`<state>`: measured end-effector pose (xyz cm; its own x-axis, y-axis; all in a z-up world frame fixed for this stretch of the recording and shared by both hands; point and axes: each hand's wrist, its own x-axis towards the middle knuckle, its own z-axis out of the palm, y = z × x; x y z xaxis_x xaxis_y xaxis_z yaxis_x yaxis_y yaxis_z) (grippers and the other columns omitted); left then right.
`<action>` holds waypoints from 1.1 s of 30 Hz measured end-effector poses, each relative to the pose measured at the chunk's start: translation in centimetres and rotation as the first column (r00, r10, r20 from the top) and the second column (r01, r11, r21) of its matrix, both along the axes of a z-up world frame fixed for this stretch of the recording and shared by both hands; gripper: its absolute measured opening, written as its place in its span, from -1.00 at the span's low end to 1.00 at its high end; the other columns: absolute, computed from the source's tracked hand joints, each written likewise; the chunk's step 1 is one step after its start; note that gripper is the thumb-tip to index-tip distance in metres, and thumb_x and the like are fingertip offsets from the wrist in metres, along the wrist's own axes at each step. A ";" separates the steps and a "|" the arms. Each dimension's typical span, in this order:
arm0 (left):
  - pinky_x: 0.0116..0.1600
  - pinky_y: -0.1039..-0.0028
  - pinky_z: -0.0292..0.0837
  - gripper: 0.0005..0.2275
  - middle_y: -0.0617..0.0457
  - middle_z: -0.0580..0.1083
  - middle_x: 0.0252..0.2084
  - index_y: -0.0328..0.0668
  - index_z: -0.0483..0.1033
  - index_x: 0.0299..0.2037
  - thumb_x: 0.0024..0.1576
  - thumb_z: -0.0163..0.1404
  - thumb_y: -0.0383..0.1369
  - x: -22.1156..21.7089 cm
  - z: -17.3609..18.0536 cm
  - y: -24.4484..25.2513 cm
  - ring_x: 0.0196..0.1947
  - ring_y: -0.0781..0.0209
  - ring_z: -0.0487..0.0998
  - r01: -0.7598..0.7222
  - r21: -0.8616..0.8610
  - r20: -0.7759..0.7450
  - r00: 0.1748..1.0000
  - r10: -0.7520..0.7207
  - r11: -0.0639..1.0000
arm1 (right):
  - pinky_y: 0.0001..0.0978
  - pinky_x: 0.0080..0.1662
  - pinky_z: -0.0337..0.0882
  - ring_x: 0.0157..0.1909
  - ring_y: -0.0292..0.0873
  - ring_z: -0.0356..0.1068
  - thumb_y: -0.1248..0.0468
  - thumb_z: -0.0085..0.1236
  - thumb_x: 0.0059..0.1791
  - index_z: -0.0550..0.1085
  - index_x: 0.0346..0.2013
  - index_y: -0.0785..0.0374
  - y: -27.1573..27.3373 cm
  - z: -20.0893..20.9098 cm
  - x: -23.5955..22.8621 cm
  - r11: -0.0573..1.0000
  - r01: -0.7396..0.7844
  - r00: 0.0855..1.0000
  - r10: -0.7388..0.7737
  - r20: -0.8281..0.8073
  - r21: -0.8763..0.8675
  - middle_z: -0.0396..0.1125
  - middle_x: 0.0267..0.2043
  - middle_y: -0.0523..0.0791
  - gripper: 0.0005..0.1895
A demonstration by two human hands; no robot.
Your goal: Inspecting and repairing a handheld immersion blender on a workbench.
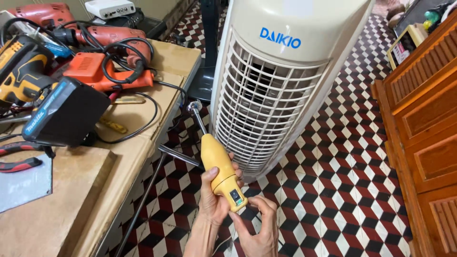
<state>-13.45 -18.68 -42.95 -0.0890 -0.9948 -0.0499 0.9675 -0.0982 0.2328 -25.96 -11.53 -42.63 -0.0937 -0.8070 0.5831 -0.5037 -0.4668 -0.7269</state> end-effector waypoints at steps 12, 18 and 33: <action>-0.12 0.38 0.54 -0.42 -0.11 0.47 -0.13 -0.36 0.31 0.25 0.05 0.15 -0.24 0.8 0.0 -0.6 -0.16 0.13 0.52 -0.017 -0.011 -0.015 1.000 0.017 1.000 | -0.32 -0.04 0.50 -0.07 -0.14 0.43 0.40 0.53 -0.34 0.30 0.06 0.32 -0.5 0.5 0.9 0.993 -0.028 0.999 0.026 0.020 0.114 0.30 -0.04 -0.01 -0.24; -0.13 0.38 0.56 -0.42 -0.10 0.48 -0.13 -0.37 0.33 0.24 0.02 0.14 -0.24 0.6 0.7 -0.6 -0.16 0.12 0.53 -0.041 0.015 0.016 0.999 0.041 0.999 | -0.31 -0.07 0.50 -0.11 -0.15 0.44 0.40 0.53 -0.35 0.32 0.02 0.31 -0.5 1.0 0.9 0.989 -0.001 0.999 -0.007 0.052 0.151 0.32 -0.03 -0.02 -0.26; -0.13 0.36 0.53 -0.41 -0.12 0.46 -0.13 -0.37 0.30 0.23 0.00 0.14 -0.25 0.3 1.3 -1.3 -0.18 0.09 0.51 0.010 -0.028 0.080 0.997 -0.007 1.000 | -0.24 0.01 0.45 -0.07 -0.11 0.43 0.35 0.56 -0.37 0.31 0.05 0.30 -1.6 -0.6 -0.3 0.992 -0.004 1.000 -0.001 0.031 0.129 0.33 -0.11 -0.02 -0.22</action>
